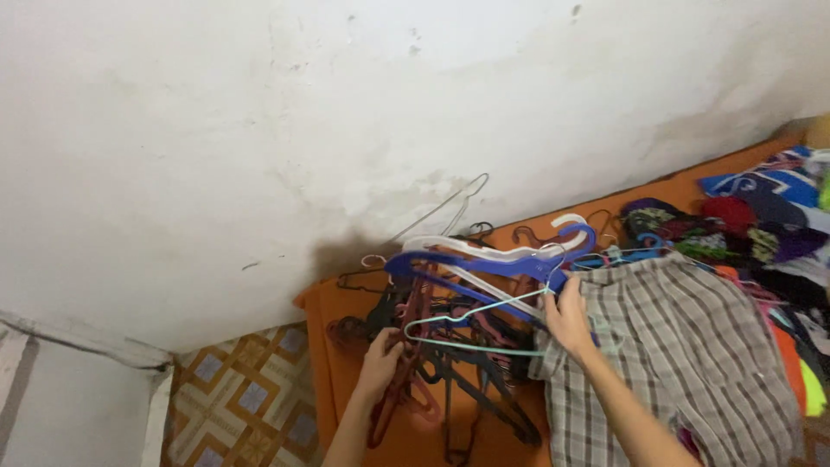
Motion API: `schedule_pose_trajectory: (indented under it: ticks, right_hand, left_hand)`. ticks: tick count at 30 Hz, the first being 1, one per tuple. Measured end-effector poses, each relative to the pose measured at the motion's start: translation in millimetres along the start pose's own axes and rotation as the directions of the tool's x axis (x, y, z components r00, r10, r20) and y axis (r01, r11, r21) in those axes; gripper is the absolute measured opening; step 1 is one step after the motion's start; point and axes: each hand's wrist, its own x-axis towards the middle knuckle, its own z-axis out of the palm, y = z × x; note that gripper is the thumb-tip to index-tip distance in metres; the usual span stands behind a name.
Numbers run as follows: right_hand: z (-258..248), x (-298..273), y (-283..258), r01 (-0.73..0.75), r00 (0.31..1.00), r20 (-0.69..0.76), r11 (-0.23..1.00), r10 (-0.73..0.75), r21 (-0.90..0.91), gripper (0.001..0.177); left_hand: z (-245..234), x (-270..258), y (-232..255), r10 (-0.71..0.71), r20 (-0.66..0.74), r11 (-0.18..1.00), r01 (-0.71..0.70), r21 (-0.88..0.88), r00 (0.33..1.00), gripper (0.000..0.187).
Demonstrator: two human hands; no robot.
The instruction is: Organizing clothes hangers on a rack and folding a yellow towel.
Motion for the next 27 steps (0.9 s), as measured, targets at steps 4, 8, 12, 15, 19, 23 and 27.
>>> schedule_pose_trajectory:
  ticks: [4,8,12,15,19,23,27]
  right_hand:
    - [-8.7,-37.7,42.3,-0.100,0.993,-0.070,0.994,0.096,-0.051,0.032]
    - [-13.9,-79.6,111.8,-0.117,0.987,-0.121,0.991,0.109,-0.061,0.035]
    - [-28.8,-125.4,123.2,-0.448,0.894,0.031,0.894,0.447,0.023,0.038]
    - [-21.6,-160.0,120.1,-0.718,0.684,0.249,0.693,0.685,0.067,0.049]
    - [-7.6,-194.4,97.2,-0.886,0.458,0.407,0.440,0.790,0.144,0.037]
    - [13.0,-201.3,49.6,-0.844,0.534,0.637,0.393,0.555,0.366,0.059]
    - [-3.3,-183.7,-11.1,-0.760,0.649,0.673,0.337,0.354,0.556,0.075]
  left_hand:
    - [27.3,-3.9,-20.6,-0.027,0.074,0.997,0.022,0.071,0.997,0.031]
    - [39.4,3.4,-52.3,-0.128,-0.010,0.992,0.128,0.008,0.992,0.034]
    - [34.3,12.3,-55.3,-0.289,-0.039,0.903,0.258,-0.345,0.957,0.031]
    - [35.5,-0.9,-31.3,-0.415,-0.082,0.803,0.322,-0.502,0.906,0.024]
    - [27.0,3.7,-52.9,-0.449,-0.041,0.701,0.323,-0.636,0.892,0.019]
    - [24.1,-3.6,-49.4,-0.389,0.000,0.619,0.262,-0.740,0.921,0.015]
    - [27.0,-6.5,-36.6,-0.348,-0.038,0.659,0.215,-0.721,0.937,0.018]
